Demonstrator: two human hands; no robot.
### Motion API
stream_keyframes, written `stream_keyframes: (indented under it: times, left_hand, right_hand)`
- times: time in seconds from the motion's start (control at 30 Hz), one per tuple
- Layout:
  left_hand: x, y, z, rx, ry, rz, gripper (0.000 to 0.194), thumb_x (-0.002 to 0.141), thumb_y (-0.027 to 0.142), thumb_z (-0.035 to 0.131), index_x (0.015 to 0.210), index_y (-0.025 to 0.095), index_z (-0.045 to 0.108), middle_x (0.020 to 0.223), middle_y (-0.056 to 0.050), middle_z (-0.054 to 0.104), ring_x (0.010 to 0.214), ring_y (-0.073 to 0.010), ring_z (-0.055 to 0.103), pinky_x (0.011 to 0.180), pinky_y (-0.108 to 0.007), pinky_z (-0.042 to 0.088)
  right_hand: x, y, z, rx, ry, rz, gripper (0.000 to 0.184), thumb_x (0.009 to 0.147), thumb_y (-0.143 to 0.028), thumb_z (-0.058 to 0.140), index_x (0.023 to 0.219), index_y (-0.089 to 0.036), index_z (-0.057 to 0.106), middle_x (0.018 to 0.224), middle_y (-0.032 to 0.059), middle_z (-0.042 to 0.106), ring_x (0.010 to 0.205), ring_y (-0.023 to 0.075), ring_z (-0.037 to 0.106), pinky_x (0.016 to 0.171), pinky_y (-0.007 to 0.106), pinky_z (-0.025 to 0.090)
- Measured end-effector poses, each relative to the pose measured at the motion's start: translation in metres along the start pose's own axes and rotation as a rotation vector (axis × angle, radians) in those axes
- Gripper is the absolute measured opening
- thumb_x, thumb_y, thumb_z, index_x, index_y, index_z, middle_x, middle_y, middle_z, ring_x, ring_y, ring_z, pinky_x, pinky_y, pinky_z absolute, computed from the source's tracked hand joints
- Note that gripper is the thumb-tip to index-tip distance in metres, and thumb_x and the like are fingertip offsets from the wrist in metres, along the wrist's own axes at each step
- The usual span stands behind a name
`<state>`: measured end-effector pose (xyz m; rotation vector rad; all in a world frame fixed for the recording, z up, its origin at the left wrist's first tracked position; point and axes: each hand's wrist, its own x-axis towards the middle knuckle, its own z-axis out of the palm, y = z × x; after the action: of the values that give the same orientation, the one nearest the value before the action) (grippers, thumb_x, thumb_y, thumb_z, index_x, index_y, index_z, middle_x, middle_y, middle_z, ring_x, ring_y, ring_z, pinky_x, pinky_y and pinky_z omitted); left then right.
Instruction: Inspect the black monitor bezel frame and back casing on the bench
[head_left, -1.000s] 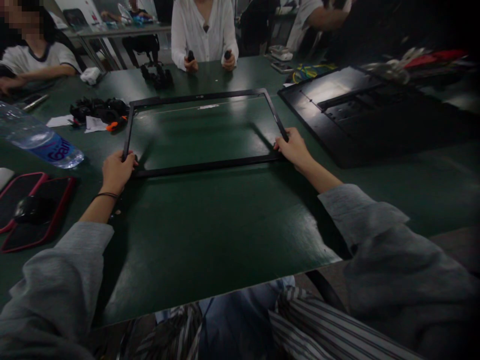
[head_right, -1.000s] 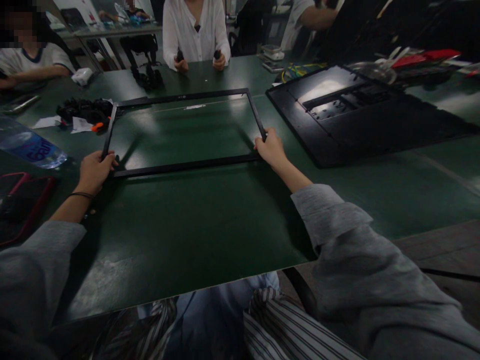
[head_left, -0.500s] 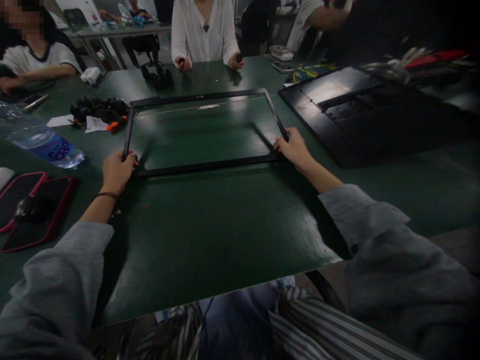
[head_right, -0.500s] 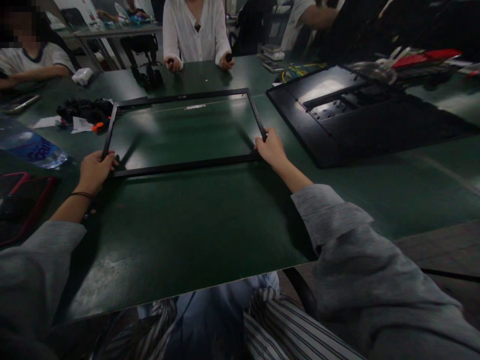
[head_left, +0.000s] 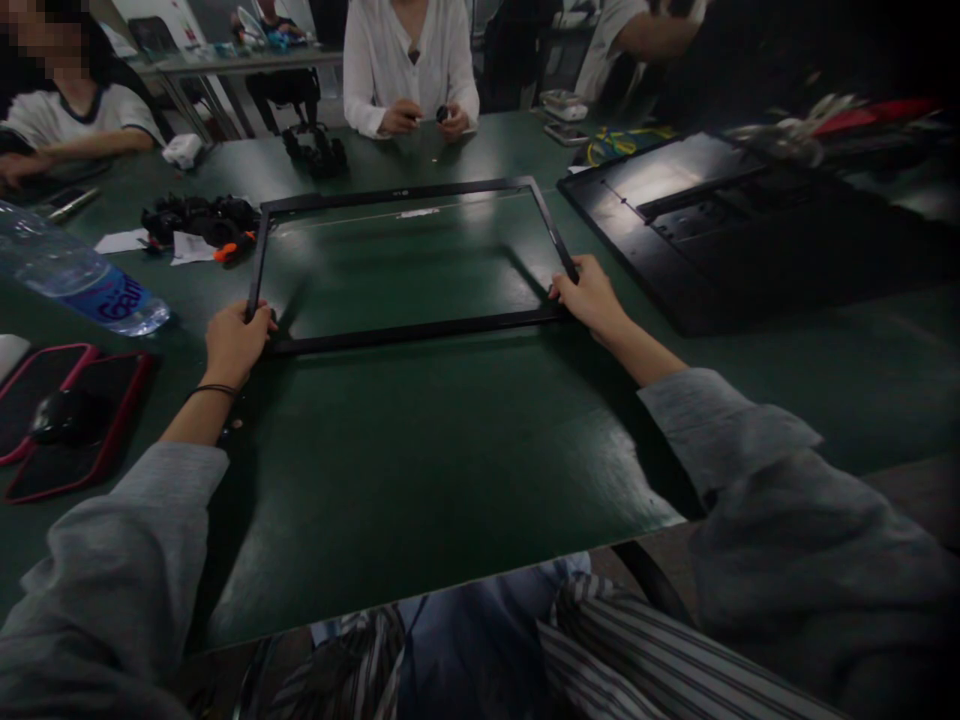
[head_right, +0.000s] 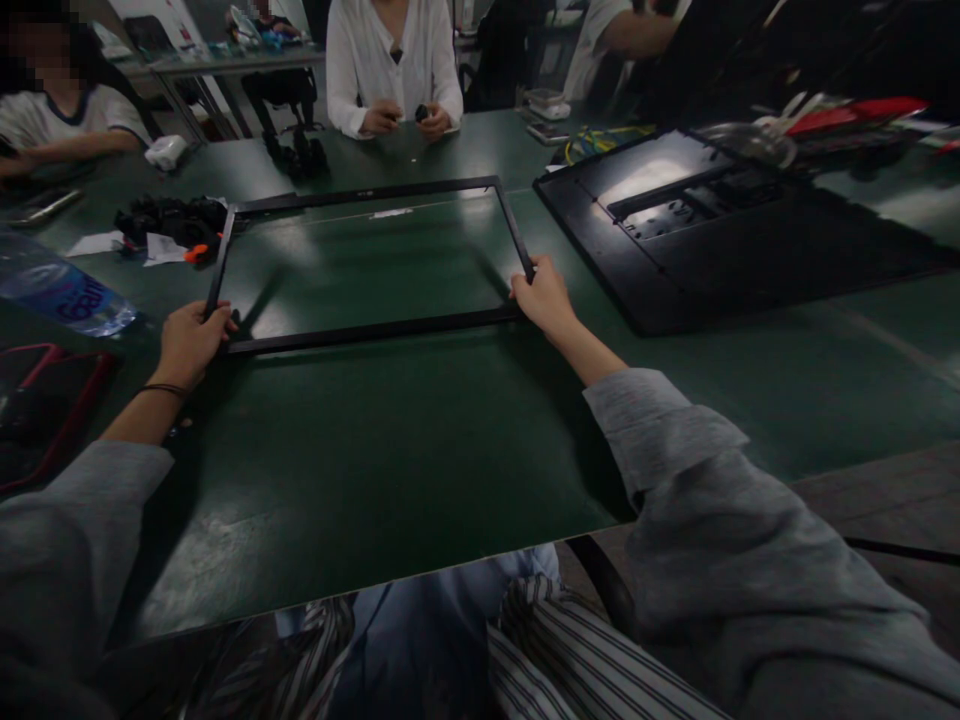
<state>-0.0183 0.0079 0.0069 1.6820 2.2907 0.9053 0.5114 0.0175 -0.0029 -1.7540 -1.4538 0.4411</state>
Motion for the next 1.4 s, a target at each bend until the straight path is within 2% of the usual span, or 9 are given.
stream_keyframes:
  times: [0.17,0.37,0.6,0.83,1.13,1.23,1.4]
  left_hand:
    - [-0.001,0.001,0.000,0.016,0.003,0.002,0.028,0.086,0.039,0.055,0.093,0.019,0.074,0.071,0.000,0.067,0.072,-0.0160,0.061,0.071,-0.027,0.043]
    - [-0.003,0.003,-0.001,0.002,0.008,0.008,0.028,0.086,0.036,0.055,0.096,0.018,0.074,0.073,0.000,0.069,0.068,-0.0146,0.060,0.070,-0.027,0.042]
    - [0.002,-0.004,0.002,-0.010,0.001,0.013,0.032,0.087,0.039,0.055,0.103,0.020,0.074,0.077,0.000,0.071,0.068,-0.0142,0.061,0.068,-0.027,0.043]
    - [-0.001,-0.001,0.000,-0.012,0.007,0.014,0.029,0.086,0.038,0.056,0.097,0.019,0.074,0.074,0.000,0.069,0.068,-0.0145,0.060,0.068,-0.027,0.042]
    - [-0.005,0.006,-0.003,0.016,-0.016,0.012,0.026,0.088,0.037,0.054,0.091,0.019,0.072,0.077,-0.001,0.070,0.073,-0.0152,0.062,0.073,-0.031,0.042]
    - [-0.007,0.007,-0.003,0.022,-0.035,0.022,0.030,0.091,0.038,0.051,0.094,0.015,0.071,0.081,-0.002,0.071,0.080,-0.0133,0.064,0.077,-0.032,0.041]
    - [-0.009,0.009,-0.003,0.028,-0.011,0.020,0.031,0.089,0.042,0.051,0.095,0.019,0.071,0.083,-0.003,0.073,0.081,-0.0176,0.066,0.078,-0.032,0.048]
  right_hand:
    - [0.000,0.000,0.000,-0.006,-0.007,0.008,0.040,0.082,-0.030,0.059,0.121,-0.021,0.055,0.078,0.0039,0.065,0.083,0.0248,0.064,0.087,0.046,0.051]
    - [0.002,0.001,0.001,-0.022,-0.003,0.003,0.042,0.082,-0.030,0.059,0.123,-0.020,0.055,0.077,0.0043,0.065,0.082,0.0252,0.064,0.086,0.047,0.051]
    - [0.000,-0.001,0.000,-0.012,-0.006,0.006,0.041,0.082,-0.029,0.058,0.123,-0.021,0.055,0.076,0.0038,0.063,0.085,0.0251,0.065,0.087,0.046,0.052]
    - [0.000,-0.002,0.000,-0.004,0.002,0.004,0.040,0.082,-0.031,0.059,0.121,-0.022,0.055,0.075,0.0034,0.063,0.084,0.0254,0.064,0.086,0.047,0.052]
    - [0.001,0.002,0.001,-0.010,0.005,0.011,0.037,0.082,-0.031,0.060,0.117,-0.021,0.055,0.077,0.0038,0.065,0.081,0.0245,0.065,0.086,0.045,0.052]
    - [0.003,0.005,0.001,-0.016,0.008,0.009,0.036,0.082,-0.032,0.061,0.115,-0.020,0.056,0.076,0.0036,0.065,0.079,0.0240,0.065,0.083,0.043,0.052]
    - [0.004,0.008,0.001,-0.013,0.019,-0.004,0.038,0.082,-0.031,0.061,0.117,-0.019,0.056,0.077,0.0044,0.067,0.077,0.0239,0.065,0.078,0.041,0.052]
